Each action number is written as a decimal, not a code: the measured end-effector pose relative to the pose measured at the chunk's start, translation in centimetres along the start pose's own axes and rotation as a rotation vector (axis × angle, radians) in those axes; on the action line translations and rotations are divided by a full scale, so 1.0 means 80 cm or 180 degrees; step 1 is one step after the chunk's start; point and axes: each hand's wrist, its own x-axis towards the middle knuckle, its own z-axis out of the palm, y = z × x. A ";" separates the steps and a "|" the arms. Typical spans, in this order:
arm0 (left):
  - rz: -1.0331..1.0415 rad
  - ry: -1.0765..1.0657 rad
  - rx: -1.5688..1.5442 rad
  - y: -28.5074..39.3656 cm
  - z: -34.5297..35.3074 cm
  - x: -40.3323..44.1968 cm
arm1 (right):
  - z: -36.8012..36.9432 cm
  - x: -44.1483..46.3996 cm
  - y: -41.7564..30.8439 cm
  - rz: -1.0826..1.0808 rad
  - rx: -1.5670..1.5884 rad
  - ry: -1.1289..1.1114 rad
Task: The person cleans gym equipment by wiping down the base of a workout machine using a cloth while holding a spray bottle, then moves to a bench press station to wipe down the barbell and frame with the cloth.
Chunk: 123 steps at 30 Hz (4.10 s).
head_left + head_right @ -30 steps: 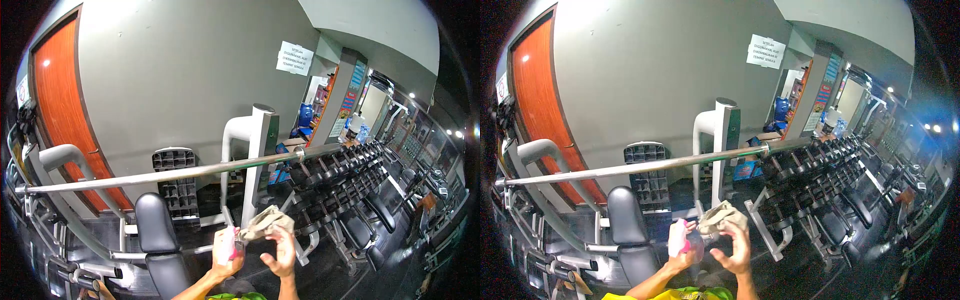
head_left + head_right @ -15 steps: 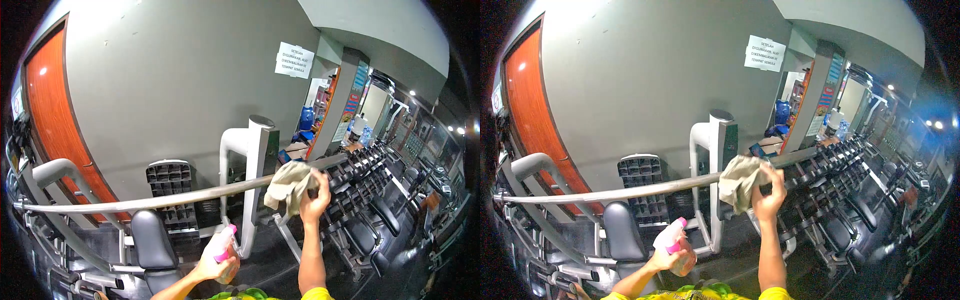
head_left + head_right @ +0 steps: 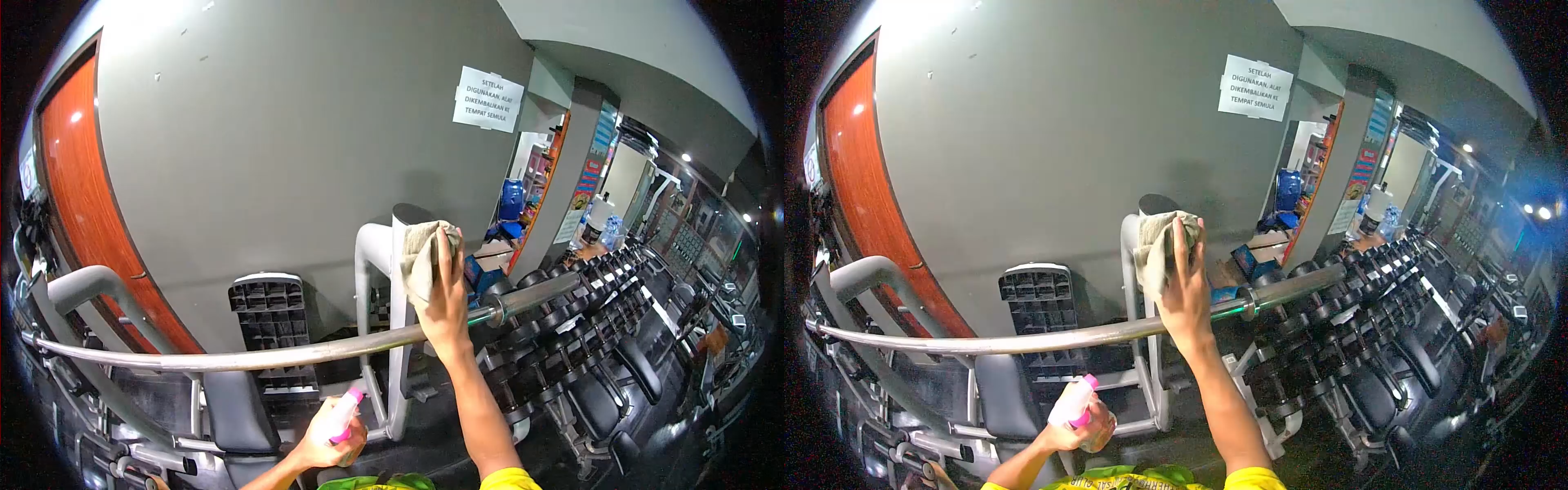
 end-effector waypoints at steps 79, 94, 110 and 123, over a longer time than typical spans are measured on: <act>-0.0159 0.0145 0.0911 -0.031 0.015 -0.013 | -0.013 0.141 0.045 -0.0422 0.0344 0.0119; -0.0325 0.0498 0.0672 -0.028 0.009 -0.029 | -0.048 0.113 -0.009 -0.0094 -0.0150 -0.1683; -0.0657 0.0233 0.0541 -0.044 0.008 -0.007 | -0.051 -0.093 -0.032 -0.0034 -0.1100 -0.1251; -0.0506 0.0330 0.0581 -0.047 0.014 -0.023 | -0.068 0.051 -0.049 -0.1445 -0.1931 -0.0057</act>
